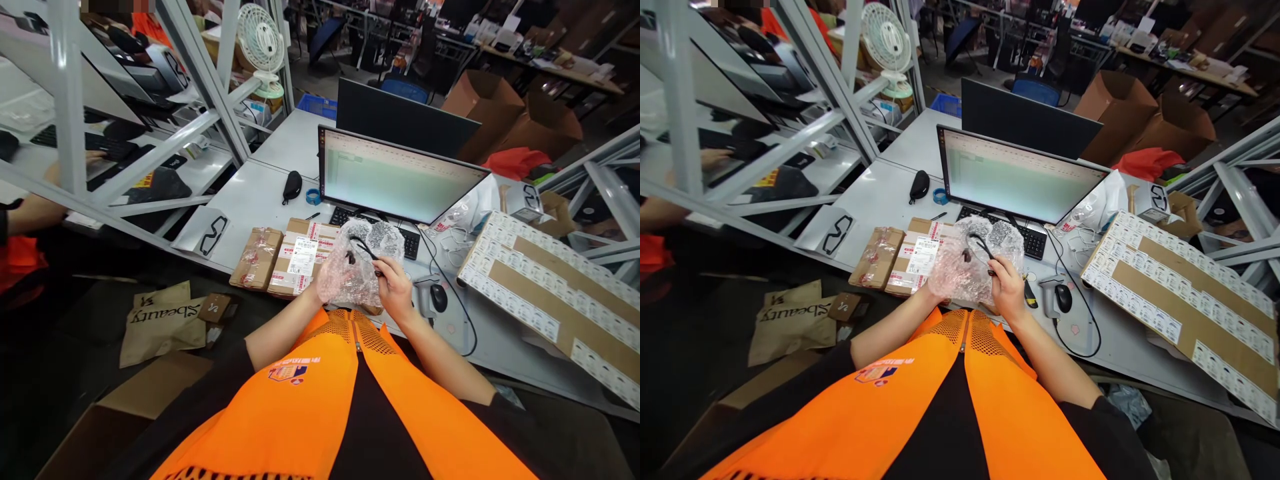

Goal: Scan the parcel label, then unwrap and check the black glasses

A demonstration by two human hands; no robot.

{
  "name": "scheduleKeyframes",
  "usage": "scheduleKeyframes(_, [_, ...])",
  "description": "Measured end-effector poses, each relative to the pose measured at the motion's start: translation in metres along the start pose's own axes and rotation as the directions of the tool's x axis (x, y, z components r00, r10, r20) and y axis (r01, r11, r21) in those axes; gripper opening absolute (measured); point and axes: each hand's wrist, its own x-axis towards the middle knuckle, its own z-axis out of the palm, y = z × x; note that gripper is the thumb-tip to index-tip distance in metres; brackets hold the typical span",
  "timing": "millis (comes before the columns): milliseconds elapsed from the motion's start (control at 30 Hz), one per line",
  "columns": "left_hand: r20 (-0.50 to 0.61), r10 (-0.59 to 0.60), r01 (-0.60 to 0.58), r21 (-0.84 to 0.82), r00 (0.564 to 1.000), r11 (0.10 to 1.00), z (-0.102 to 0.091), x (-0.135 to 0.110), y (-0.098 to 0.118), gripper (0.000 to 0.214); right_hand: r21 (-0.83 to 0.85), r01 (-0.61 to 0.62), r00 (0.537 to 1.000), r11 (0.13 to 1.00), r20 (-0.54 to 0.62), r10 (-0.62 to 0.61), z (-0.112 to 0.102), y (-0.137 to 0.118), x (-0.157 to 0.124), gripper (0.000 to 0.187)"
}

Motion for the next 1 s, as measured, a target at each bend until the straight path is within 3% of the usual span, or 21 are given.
scheduleKeyframes(167, [0.118,-0.085,0.094,-0.068,0.989,0.993,0.011,0.002,-0.007,0.042,-0.047,-0.006,0.998,0.999,-0.069,0.003,0.003,0.012,-0.002,0.043])
scheduleKeyframes(400, [0.156,-0.263,0.271,-0.034,0.952,0.962,0.011,-0.001,-0.008,0.05,-0.008,0.028,0.997,1.0,0.078,-0.028,0.034,0.014,-0.021,0.045])
scheduleKeyframes(533, [0.149,-0.25,0.265,-0.091,0.957,0.96,0.005,-0.005,-0.008,0.038,0.024,0.013,0.981,1.0,0.195,-0.018,0.04,0.01,-0.03,0.047])
scheduleKeyframes(667, [0.119,-0.218,0.226,-0.054,0.969,0.973,-0.003,-0.007,-0.004,0.04,0.115,0.072,0.937,0.991,0.332,-0.107,0.026,-0.005,-0.028,0.06])
scheduleKeyframes(767, [0.151,-0.215,0.222,-0.033,0.965,0.974,-0.011,-0.012,0.004,0.049,0.127,0.099,0.966,0.987,0.225,-0.126,0.002,-0.011,-0.014,0.058])
scheduleKeyframes(833, [0.165,-0.195,0.203,-0.031,0.967,0.979,-0.016,-0.016,0.011,0.053,0.091,0.028,0.997,0.996,0.073,-0.034,-0.013,-0.004,0.0,0.046])
scheduleKeyframes(900, [0.182,-0.204,0.211,-0.017,0.962,0.977,-0.02,-0.02,0.018,0.056,0.092,-0.137,0.99,0.986,-0.019,0.139,-0.02,0.014,0.015,0.037])
scheduleKeyframes(933, [0.199,-0.217,0.224,-0.012,0.955,0.974,-0.022,-0.022,0.022,0.058,0.121,-0.262,0.963,0.957,-0.034,0.268,-0.02,0.026,0.021,0.037])
scheduleKeyframes(967, [0.222,-0.234,0.242,-0.009,0.947,0.97,-0.024,-0.025,0.025,0.059,0.173,-0.412,0.906,0.894,-0.023,0.422,-0.019,0.039,0.026,0.039])
scheduleKeyframes(1000, [0.246,-0.248,0.258,-0.009,0.937,0.966,-0.025,-0.028,0.028,0.06,0.243,-0.569,0.814,0.786,0.025,0.581,-0.015,0.051,0.029,0.042])
